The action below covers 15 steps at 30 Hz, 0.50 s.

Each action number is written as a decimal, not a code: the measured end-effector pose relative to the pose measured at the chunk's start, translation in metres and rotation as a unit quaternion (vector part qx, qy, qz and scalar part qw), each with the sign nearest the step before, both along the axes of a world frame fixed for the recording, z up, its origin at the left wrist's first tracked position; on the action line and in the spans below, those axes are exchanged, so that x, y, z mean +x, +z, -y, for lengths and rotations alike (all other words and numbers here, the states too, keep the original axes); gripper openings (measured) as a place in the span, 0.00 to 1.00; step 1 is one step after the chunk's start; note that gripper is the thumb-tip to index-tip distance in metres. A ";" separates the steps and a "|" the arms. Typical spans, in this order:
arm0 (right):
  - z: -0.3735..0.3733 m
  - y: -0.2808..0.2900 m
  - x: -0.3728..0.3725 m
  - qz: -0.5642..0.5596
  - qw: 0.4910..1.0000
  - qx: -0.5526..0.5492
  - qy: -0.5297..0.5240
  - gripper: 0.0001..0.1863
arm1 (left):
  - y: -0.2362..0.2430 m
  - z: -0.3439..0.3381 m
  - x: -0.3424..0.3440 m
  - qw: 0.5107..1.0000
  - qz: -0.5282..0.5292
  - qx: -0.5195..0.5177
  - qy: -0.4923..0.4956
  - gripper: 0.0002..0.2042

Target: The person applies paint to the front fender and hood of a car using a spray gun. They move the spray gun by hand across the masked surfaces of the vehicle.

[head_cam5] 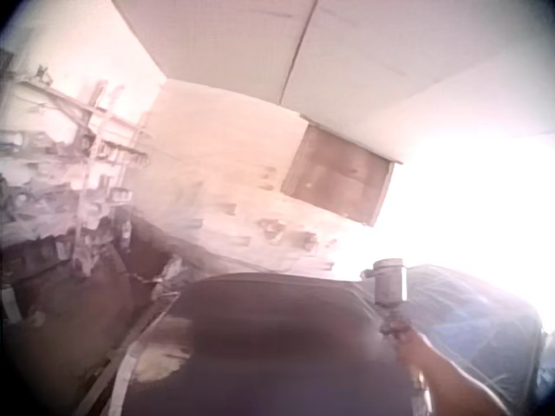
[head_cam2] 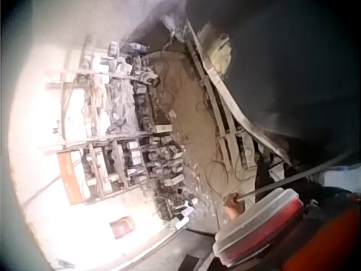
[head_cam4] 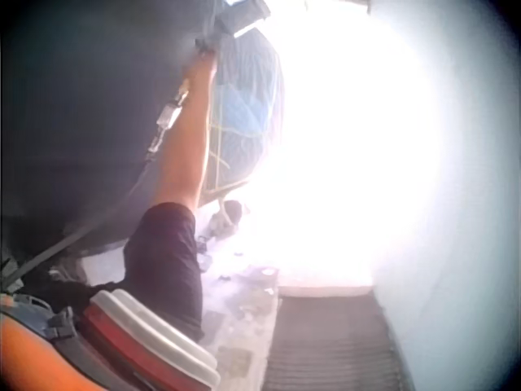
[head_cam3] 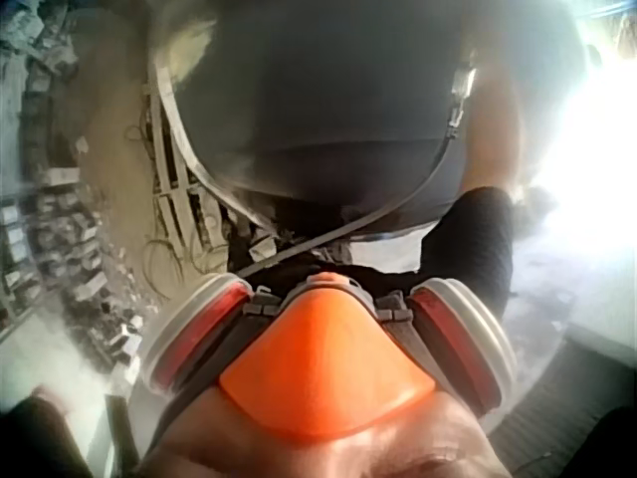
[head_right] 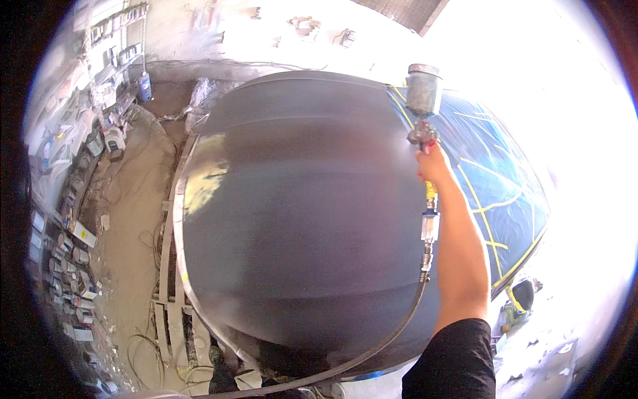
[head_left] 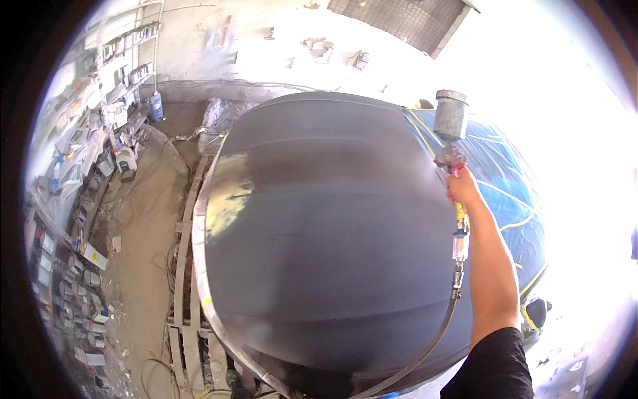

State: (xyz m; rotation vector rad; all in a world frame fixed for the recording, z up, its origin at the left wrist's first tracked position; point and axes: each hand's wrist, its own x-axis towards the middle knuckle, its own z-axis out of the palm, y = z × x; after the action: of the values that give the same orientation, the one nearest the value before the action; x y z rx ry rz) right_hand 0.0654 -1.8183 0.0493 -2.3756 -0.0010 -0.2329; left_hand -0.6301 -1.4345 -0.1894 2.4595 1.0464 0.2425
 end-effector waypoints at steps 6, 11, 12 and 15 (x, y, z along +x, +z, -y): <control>-0.171 -0.009 -0.064 -0.058 0.995 0.028 0.073 0.13 | 0.013 -0.061 -0.044 0.998 0.036 0.034 0.039 0.05; -0.291 -0.031 -0.107 -0.071 0.988 0.008 0.135 0.13 | -0.005 -0.100 -0.105 0.993 -0.002 0.022 0.115 0.07; -0.312 -0.037 -0.115 -0.072 0.987 0.001 0.146 0.14 | -0.007 -0.107 -0.117 0.993 0.008 0.029 0.114 0.08; -0.381 -0.057 -0.144 -0.088 0.977 -0.021 0.191 0.19 | -0.038 -0.124 -0.170 0.977 -0.026 0.064 0.202 0.10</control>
State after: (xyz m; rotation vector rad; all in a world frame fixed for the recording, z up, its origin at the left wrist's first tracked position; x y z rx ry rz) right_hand -0.0783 -1.4372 -0.0073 -2.3741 -0.3768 0.1636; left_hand -0.7997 -1.3104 -0.2277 2.3489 1.5963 0.3854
